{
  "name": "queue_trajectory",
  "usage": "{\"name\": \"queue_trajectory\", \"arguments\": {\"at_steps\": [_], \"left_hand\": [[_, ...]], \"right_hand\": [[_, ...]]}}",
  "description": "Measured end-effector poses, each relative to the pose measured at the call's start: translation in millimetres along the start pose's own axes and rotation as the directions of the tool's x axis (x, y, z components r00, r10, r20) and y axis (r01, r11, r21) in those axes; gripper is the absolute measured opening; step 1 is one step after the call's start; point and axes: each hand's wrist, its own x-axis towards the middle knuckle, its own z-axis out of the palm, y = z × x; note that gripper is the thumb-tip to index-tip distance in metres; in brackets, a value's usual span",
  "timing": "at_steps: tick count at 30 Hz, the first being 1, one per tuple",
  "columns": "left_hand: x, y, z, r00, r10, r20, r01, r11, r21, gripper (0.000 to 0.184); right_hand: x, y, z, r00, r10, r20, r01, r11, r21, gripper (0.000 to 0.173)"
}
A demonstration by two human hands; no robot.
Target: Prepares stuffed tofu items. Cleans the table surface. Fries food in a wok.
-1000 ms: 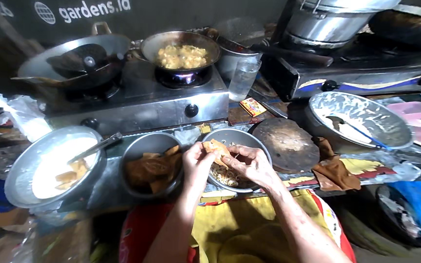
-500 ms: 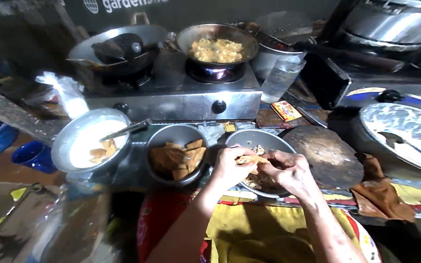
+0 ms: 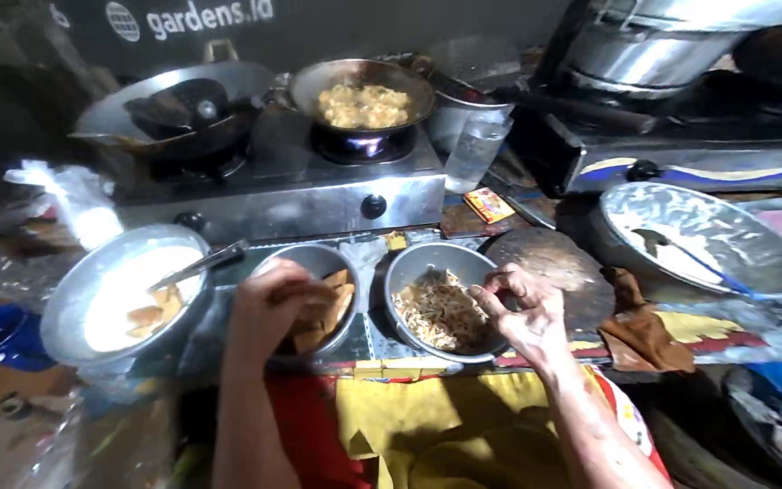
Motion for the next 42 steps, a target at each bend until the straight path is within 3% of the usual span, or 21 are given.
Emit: {"name": "queue_trajectory", "arguments": {"at_steps": [4, 9, 14, 18, 22, 24, 27, 29, 32, 35, 39, 42], "left_hand": [[-9.1, -17.3, -10.6, 0.995, -0.076, 0.056, 0.067, 0.986, 0.153, 0.015], [-18.2, -26.7, -25.1, 0.972, -0.164, 0.165, 0.146, 0.982, 0.115, 0.019], [-25.3, -24.9, -38.6, 0.943, -0.261, 0.208, 0.237, 0.963, 0.132, 0.022], [-24.6, -13.7, -40.8, 0.919, -0.328, 0.218, 0.278, 0.933, 0.228, 0.017], [-23.2, -9.2, -40.1, 0.954, -0.250, 0.165, 0.186, 0.926, 0.328, 0.018], [-22.8, -2.8, -38.8, 0.972, -0.224, 0.078, 0.184, 0.919, 0.348, 0.023], [-22.2, 10.7, -27.2, 0.996, -0.049, -0.074, 0.068, 0.958, 0.279, 0.027], [-22.0, 26.0, -9.5, 0.994, 0.063, -0.087, -0.058, 0.996, 0.062, 0.024], [-32.5, 49.0, 26.8, 0.983, 0.149, 0.103, -0.124, 0.967, -0.221, 0.020], [-51.4, 55.2, 70.9, 0.926, 0.157, 0.343, 0.004, 0.905, -0.425, 0.018], [-70.4, 49.0, 107.5, 0.807, 0.013, 0.591, 0.287, 0.865, -0.411, 0.016], [-77.6, 37.4, 121.4, 0.756, -0.081, 0.649, 0.463, 0.768, -0.443, 0.011]], "right_hand": [[-14.2, 7.6, -1.8, 0.982, 0.007, 0.190, 0.013, 0.994, -0.106, 0.015], [-11.0, -3.2, -10.7, 0.989, -0.126, -0.073, 0.122, 0.991, -0.063, 0.015], [-21.3, 6.3, -7.2, 0.983, -0.098, 0.156, 0.117, 0.986, -0.117, 0.026], [-40.5, 12.2, -10.3, 0.995, -0.086, 0.057, 0.093, 0.985, -0.144, 0.025], [-53.2, 20.4, -25.7, 0.995, -0.068, -0.077, 0.049, 0.973, -0.227, 0.025], [-58.0, 21.8, -31.5, 0.998, -0.018, -0.063, 0.004, 0.976, -0.217, 0.027], [-63.1, 20.4, -41.6, 0.982, 0.063, 0.175, -0.053, 0.997, -0.060, 0.041], [-66.0, 21.8, -41.9, 0.948, 0.047, 0.314, -0.053, 0.999, 0.009, 0.050], [-73.6, 18.5, -26.5, 0.948, 0.093, 0.305, -0.092, 0.996, -0.017, 0.039], [-78.1, 22.0, -10.0, 0.981, 0.068, 0.180, -0.064, 0.998, -0.030, 0.032], [-74.5, 25.6, -7.0, 0.995, -0.024, 0.100, 0.025, 1.000, -0.010, 0.032], [-70.4, 21.2, -14.2, 0.999, -0.051, 0.009, 0.050, 0.999, 0.014, 0.034]]}}
